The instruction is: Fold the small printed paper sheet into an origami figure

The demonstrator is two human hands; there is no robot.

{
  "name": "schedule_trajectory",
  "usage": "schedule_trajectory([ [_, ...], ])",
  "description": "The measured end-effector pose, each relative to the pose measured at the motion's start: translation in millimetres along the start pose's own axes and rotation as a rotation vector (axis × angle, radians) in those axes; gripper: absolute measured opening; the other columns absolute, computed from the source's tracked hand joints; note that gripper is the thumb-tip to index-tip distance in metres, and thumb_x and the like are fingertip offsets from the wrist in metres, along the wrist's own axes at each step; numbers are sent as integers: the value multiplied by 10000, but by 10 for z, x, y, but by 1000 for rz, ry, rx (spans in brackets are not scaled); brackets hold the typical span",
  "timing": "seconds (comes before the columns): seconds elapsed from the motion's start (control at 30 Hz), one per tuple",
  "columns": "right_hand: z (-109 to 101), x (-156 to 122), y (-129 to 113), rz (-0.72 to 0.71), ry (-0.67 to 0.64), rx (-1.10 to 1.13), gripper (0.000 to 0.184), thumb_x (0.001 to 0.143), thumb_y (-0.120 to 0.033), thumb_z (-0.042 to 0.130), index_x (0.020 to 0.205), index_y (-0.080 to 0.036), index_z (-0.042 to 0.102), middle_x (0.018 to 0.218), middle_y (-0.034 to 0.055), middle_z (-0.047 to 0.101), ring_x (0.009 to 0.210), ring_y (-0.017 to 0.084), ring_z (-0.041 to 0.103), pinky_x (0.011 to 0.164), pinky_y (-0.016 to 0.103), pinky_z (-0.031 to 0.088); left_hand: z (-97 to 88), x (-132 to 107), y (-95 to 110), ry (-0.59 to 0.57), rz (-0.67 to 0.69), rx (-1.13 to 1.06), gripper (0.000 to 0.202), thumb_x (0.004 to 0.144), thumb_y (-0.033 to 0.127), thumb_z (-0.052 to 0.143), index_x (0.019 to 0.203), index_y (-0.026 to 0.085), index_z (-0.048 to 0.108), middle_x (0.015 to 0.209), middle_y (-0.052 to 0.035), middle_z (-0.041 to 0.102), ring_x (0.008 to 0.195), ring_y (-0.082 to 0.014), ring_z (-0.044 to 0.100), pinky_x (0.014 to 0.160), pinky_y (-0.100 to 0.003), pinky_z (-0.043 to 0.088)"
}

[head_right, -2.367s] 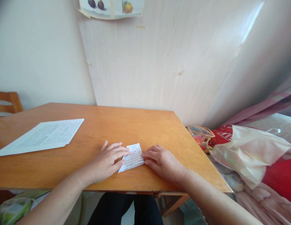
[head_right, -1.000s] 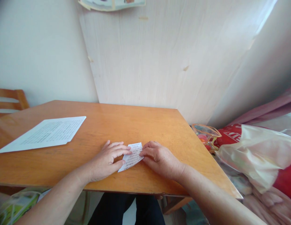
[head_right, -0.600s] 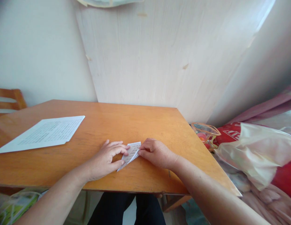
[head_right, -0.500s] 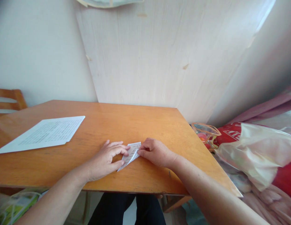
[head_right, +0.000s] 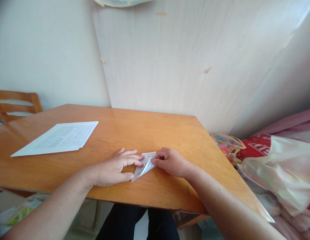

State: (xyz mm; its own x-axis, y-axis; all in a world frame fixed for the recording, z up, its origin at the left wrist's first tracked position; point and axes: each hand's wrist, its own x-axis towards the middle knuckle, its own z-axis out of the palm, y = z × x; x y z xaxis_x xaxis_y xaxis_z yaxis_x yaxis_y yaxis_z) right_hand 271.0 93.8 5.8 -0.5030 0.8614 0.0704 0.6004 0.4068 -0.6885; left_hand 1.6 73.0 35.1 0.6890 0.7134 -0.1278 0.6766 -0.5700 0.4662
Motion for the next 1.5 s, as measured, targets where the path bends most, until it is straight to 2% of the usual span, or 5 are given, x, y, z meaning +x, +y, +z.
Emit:
schedule_trajectory([
  [0.23, -64, -53, -77, -21, -53, 85, 185, 913, -336, 600, 843, -200, 704, 835, 17, 669, 760, 162, 592, 681, 276, 460, 90, 2, -115, 56, 53, 25, 484, 844, 376, 663, 1324, 371, 598, 1518, 3, 500, 1504, -286, 261, 1225, -555, 84],
  [0.4, -96, -88, -78, -43, -81, 122, 174, 917, -339, 610, 873, -206, 714, 876, 21, 681, 836, 178, 617, 750, 294, 482, 175, 22, -104, 144, 60, 10, 310, 991, 358, 481, 1252, 376, 648, 1466, 18, 557, 1470, -259, 329, 1209, -555, 108],
  [0.57, -104, -94, -36, -9, -85, 151, 205, 916, -384, 622, 925, -206, 722, 901, 23, 687, 843, 177, 622, 761, 299, 487, 269, 70, -94, 238, 16, -13, 216, 925, 324, 597, 1109, 373, 698, 1415, 40, 599, 1427, -270, 384, 1188, -588, 122],
  [0.9, -46, -70, -34, 41, -66, 102, 244, 946, -390, 575, 846, -195, 684, 815, 13, 640, 731, 158, 555, 668, 280, 446, 130, 4, -144, 92, 65, 12, 436, 855, 417, 671, 1288, 389, 631, 1521, 17, 499, 1493, -301, 284, 1213, -571, 92],
  [1.5, 177, -62, -67, 97, 145, -238, 228, 947, -305, 555, 752, -204, 615, 762, 20, 628, 675, 149, 561, 629, 277, 408, 119, -50, -162, 60, 98, -37, 486, 888, 393, 652, 1364, 393, 554, 1554, 27, 454, 1527, -299, 193, 1231, -589, 3],
])
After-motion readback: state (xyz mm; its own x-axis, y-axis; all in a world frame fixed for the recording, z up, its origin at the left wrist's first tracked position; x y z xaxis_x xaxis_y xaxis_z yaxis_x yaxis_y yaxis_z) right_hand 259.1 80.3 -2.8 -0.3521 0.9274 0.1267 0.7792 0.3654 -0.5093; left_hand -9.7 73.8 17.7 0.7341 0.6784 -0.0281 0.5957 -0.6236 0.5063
